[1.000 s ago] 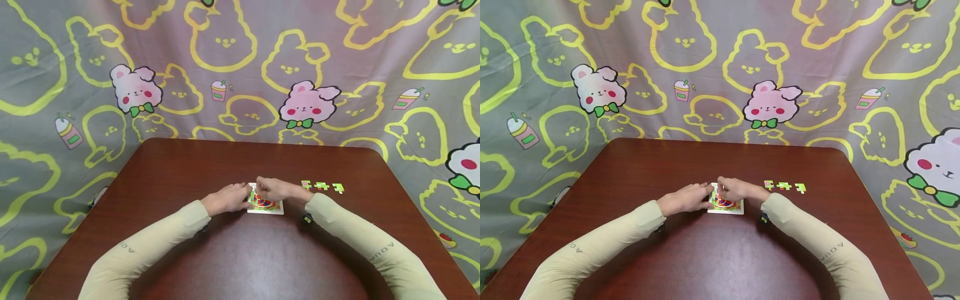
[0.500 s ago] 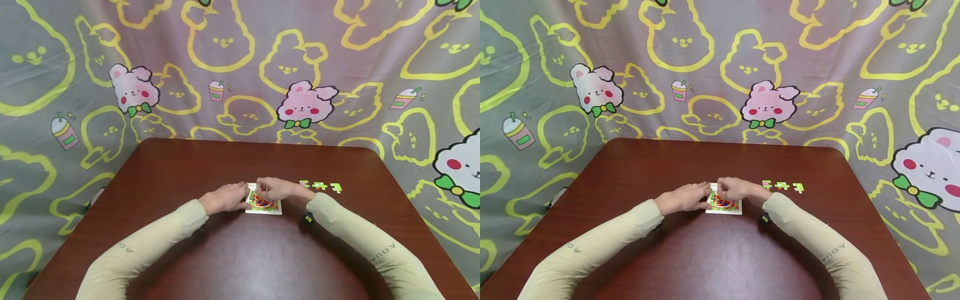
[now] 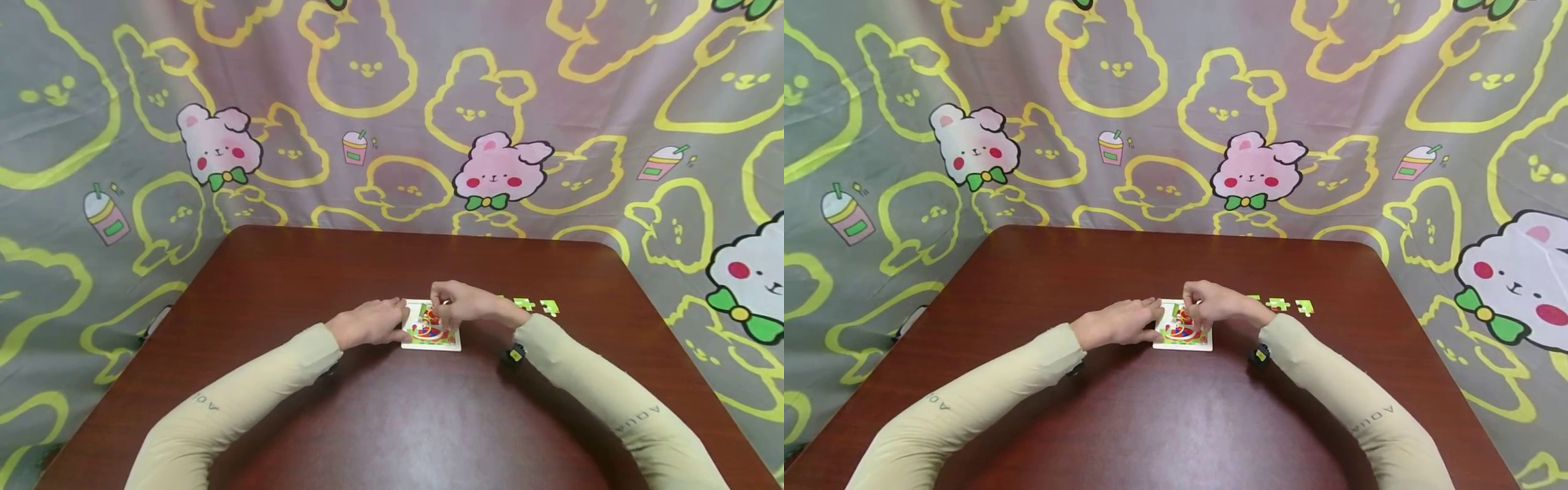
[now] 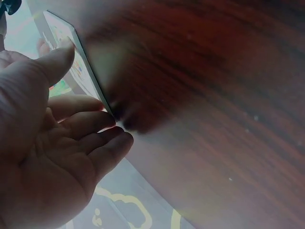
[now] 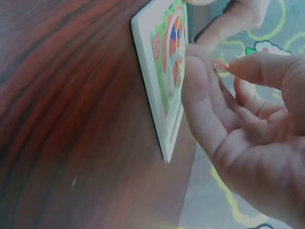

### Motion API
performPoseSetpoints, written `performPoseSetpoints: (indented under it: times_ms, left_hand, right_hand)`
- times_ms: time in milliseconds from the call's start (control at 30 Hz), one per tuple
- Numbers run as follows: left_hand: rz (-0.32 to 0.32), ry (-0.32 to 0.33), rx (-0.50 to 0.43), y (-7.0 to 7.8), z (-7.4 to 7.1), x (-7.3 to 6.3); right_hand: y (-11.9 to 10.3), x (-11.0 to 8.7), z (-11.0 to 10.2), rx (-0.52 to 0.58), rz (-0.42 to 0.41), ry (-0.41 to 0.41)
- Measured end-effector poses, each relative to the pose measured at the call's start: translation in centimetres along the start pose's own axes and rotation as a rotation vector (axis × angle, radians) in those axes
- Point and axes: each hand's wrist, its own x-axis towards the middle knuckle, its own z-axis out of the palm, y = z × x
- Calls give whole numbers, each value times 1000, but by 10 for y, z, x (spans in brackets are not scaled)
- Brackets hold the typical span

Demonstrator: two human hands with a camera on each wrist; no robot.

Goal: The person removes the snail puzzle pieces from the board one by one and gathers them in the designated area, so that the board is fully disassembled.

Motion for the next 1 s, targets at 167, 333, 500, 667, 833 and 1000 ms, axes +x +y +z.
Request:
performPoseSetpoints:
  times_ms: [167, 333, 500, 667, 833, 1000]
  left_hand:
    - [7, -2, -1, 1, -1, -1]
    - [15, 21, 11, 1, -1, -3]
    - [22, 20, 19, -1, 1, -5]
    - [8, -6, 15, -3, 1, -5]
    - [-1, -38, 9, -3, 0, -5]
    - [2, -52, 5, -3, 1, -5]
  right_hand:
    - [5, -12, -9, -7, -34, -3]
    - [13, -22, -17, -28, -66, 31]
    - [20, -33, -26, -64, -59, 72]
    - [27, -44, -35, -84, -37, 107]
    - [35, -56, -43, -103, 23, 127]
    - [44, -65, -47, -116, 56, 114]
